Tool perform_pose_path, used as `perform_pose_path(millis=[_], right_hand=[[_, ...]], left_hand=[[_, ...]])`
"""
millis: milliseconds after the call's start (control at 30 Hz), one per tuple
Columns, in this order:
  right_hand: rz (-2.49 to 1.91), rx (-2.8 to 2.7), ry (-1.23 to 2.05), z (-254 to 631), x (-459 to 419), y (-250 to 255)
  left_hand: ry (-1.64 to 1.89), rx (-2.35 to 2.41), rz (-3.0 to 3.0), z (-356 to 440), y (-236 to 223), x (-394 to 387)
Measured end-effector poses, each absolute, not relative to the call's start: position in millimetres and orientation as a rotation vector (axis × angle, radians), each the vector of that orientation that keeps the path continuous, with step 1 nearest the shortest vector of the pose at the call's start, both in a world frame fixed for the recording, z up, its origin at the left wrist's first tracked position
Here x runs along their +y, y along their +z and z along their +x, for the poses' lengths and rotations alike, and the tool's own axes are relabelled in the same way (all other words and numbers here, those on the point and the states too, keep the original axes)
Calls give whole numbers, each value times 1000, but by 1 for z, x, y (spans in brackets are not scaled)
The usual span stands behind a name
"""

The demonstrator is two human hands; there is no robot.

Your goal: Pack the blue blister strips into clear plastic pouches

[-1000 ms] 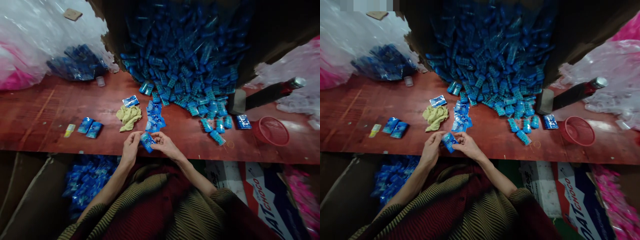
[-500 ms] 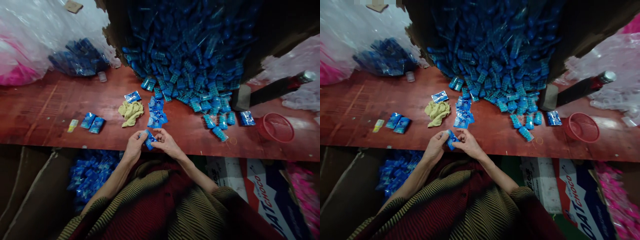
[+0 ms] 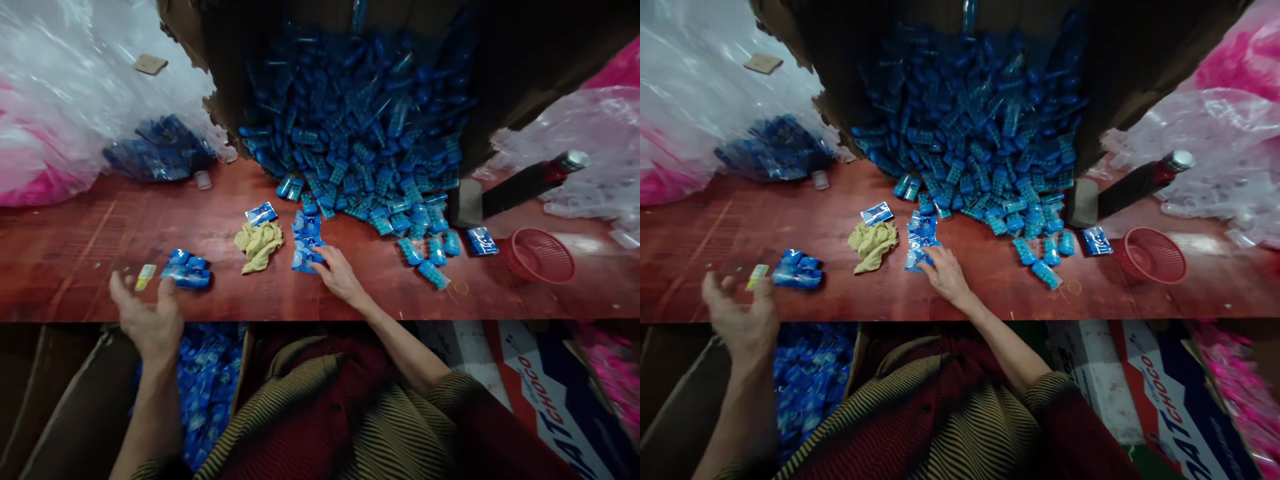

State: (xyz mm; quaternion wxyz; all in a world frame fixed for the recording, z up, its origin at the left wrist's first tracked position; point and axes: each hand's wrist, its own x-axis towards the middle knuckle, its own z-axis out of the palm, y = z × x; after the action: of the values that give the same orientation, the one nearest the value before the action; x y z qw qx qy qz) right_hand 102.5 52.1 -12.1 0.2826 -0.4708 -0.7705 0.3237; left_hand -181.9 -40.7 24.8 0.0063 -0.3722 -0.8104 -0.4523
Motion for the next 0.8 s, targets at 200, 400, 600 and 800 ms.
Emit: perform_pose_path(millis=[200,400,600,800], right_hand=[[-1078,-2547,519,29,84,-10],[-1091,-2747,450,-26,104,-31],[-996,-2816,411,44,85,-24],[-1486,-2539,279,102,63,-31]], left_hand=[[-1306,-2409,-1618,-145,3,-4],[-1002,-2594,-1977,-122,-40,42],[-730,-2579,-1992,-112,-54,34],[-1074,-2513,-1927,-96,-46,22]])
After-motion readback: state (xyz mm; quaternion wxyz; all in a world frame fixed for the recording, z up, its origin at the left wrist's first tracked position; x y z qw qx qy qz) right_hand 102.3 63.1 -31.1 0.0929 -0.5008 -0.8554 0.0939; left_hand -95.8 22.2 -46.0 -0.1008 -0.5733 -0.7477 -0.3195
